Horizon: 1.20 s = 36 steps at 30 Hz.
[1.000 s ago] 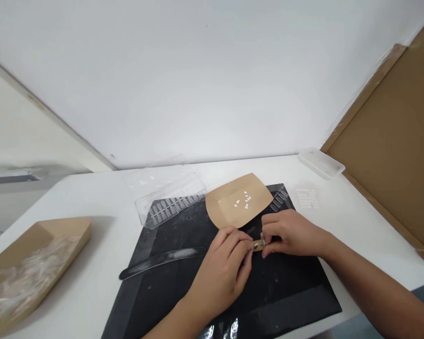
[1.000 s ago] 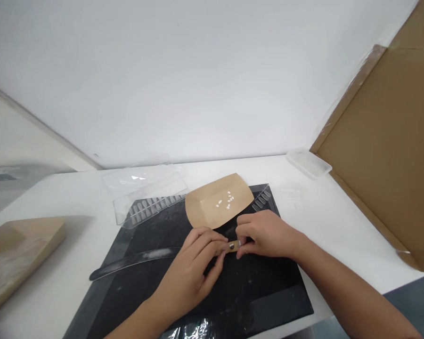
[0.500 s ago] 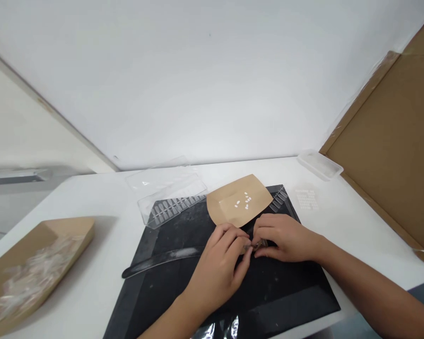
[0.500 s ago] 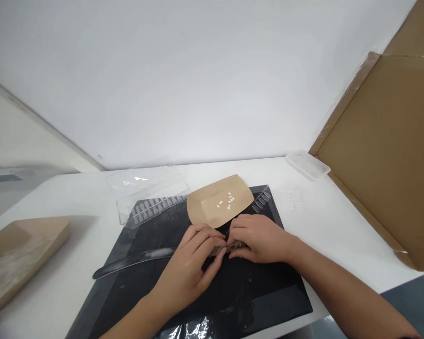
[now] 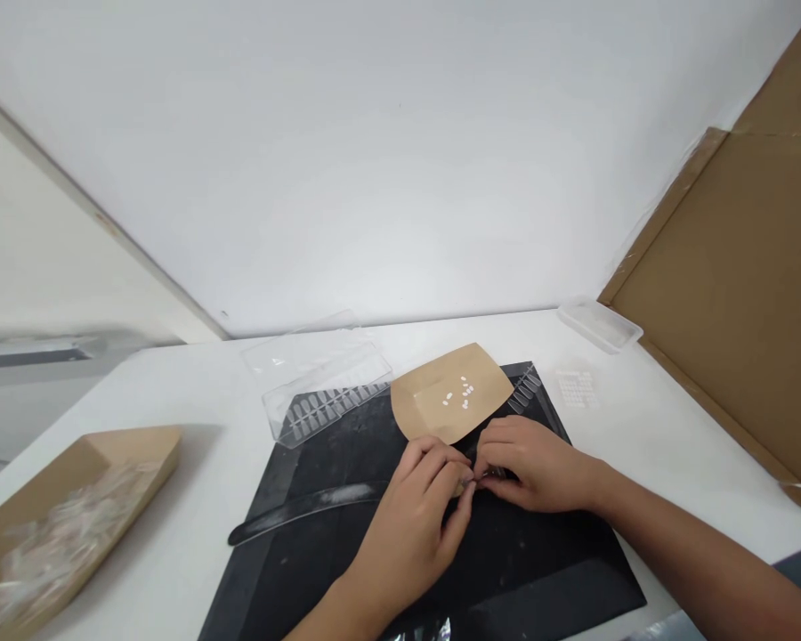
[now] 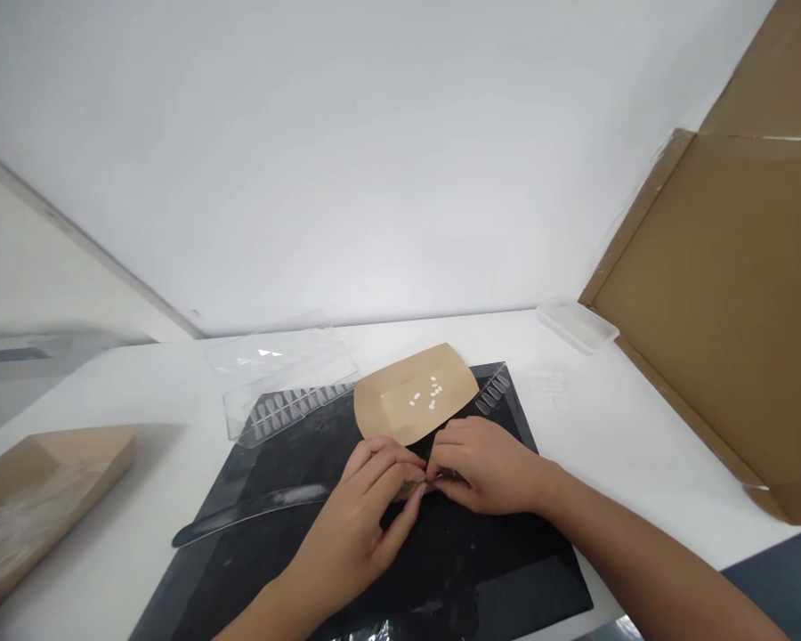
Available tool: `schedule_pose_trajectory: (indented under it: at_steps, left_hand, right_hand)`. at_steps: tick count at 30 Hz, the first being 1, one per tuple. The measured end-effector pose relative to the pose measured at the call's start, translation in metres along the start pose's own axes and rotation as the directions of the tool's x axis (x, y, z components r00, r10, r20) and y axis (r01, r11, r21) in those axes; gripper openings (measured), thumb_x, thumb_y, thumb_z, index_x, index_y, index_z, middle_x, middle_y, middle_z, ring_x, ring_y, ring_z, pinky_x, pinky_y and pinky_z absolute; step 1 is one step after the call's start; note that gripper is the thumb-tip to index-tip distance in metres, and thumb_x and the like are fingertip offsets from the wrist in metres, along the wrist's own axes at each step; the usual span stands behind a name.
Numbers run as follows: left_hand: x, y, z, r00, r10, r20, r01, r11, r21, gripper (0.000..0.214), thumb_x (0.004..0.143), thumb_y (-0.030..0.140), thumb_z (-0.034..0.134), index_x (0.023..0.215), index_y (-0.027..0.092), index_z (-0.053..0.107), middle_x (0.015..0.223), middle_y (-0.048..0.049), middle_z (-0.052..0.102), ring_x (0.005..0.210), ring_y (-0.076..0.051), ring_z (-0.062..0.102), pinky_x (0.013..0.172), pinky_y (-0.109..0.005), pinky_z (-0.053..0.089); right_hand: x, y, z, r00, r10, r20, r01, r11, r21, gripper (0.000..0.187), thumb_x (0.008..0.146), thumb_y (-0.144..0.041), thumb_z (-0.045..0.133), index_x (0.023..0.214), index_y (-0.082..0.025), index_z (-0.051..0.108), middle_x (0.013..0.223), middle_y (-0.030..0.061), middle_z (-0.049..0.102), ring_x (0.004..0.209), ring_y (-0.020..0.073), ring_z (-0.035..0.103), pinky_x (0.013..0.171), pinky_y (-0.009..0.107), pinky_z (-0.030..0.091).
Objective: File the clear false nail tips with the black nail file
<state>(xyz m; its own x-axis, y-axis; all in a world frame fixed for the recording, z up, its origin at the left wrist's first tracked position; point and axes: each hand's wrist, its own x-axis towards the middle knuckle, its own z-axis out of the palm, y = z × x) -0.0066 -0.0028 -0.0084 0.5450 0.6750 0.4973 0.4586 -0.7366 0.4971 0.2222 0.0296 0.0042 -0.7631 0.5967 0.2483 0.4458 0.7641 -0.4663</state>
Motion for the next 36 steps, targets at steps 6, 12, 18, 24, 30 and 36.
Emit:
schedule_pose_trajectory:
  at_steps: [6,12,18,24,30,36]
  left_hand:
    - [0.0006,0.0018,-0.0027,1.000,-0.007,0.006,0.007,1.000,0.008,0.013,0.098,0.008,0.056,0.102,0.019,0.062,0.100,-0.0076,0.068,0.100,-0.023,0.060,0.091,-0.041,0.052]
    - [0.0026,0.0021,-0.0030,1.000,-0.001,0.005,0.001,1.000,0.018,0.013,0.098,0.008,0.055,0.099,0.019,0.062,0.100,-0.0077,0.068,0.100,-0.023,0.059,0.090,-0.041,0.053]
    - [0.0017,0.0011,-0.0028,1.000,0.000,0.009,0.000,1.000,0.020,0.014,0.099,0.009,0.054,0.102,0.020,0.063,0.101,-0.0083,0.068,0.100,-0.024,0.059,0.090,-0.043,0.053]
    - [0.0009,0.0003,-0.0021,1.000,-0.006,0.018,0.006,1.000,0.026,0.014,0.100,0.009,0.054,0.101,0.020,0.062,0.102,-0.0081,0.068,0.102,-0.024,0.058,0.092,-0.044,0.052]
    - [-0.0005,-0.0007,-0.0015,0.999,-0.025,0.044,0.024,1.000,0.020,0.013,0.099,0.009,0.055,0.102,0.019,0.061,0.103,-0.0083,0.066,0.104,-0.025,0.055,0.093,-0.044,0.051]
    - [-0.0007,-0.0005,-0.0019,0.997,-0.036,0.063,0.035,0.999,0.011,0.008,0.099,0.013,0.059,0.102,0.019,0.062,0.104,-0.0081,0.065,0.106,-0.025,0.055,0.095,-0.044,0.050]
  right_hand:
    - [-0.0006,-0.0009,0.0002,1.000,0.006,0.013,-0.006,1.000,-0.009,0.007,0.095,-0.014,0.064,0.099,-0.019,0.066,0.093,0.0031,0.069,0.090,0.0182,0.063,0.082,0.032,0.047]
    - [-0.0017,-0.0010,-0.0009,1.000,0.015,-0.010,-0.015,0.998,-0.061,0.003,0.096,-0.020,0.066,0.099,-0.020,0.066,0.095,0.0032,0.070,0.091,0.0187,0.063,0.081,0.033,0.044]
    - [-0.0031,0.0001,-0.0006,1.000,0.009,-0.001,-0.009,0.998,-0.059,0.003,0.098,-0.021,0.066,0.101,-0.020,0.067,0.095,0.0031,0.070,0.093,0.0185,0.063,0.083,0.032,0.045]
    - [-0.0028,-0.0052,-0.0053,1.000,0.031,0.004,-0.031,0.998,-0.057,0.004,0.100,-0.022,0.065,0.101,-0.020,0.068,0.096,0.0031,0.073,0.094,0.0188,0.065,0.083,0.032,0.043]
    - [-0.0024,-0.0082,-0.0052,0.999,0.022,0.025,-0.021,0.997,-0.075,0.006,0.099,-0.017,0.064,0.101,-0.020,0.068,0.095,0.0020,0.072,0.093,0.0177,0.064,0.083,0.032,0.043]
    - [-0.0031,-0.0070,-0.0041,0.999,0.032,0.024,-0.030,0.997,-0.073,0.006,0.098,-0.018,0.065,0.102,-0.020,0.068,0.098,0.0028,0.071,0.097,0.0179,0.064,0.086,0.033,0.044]
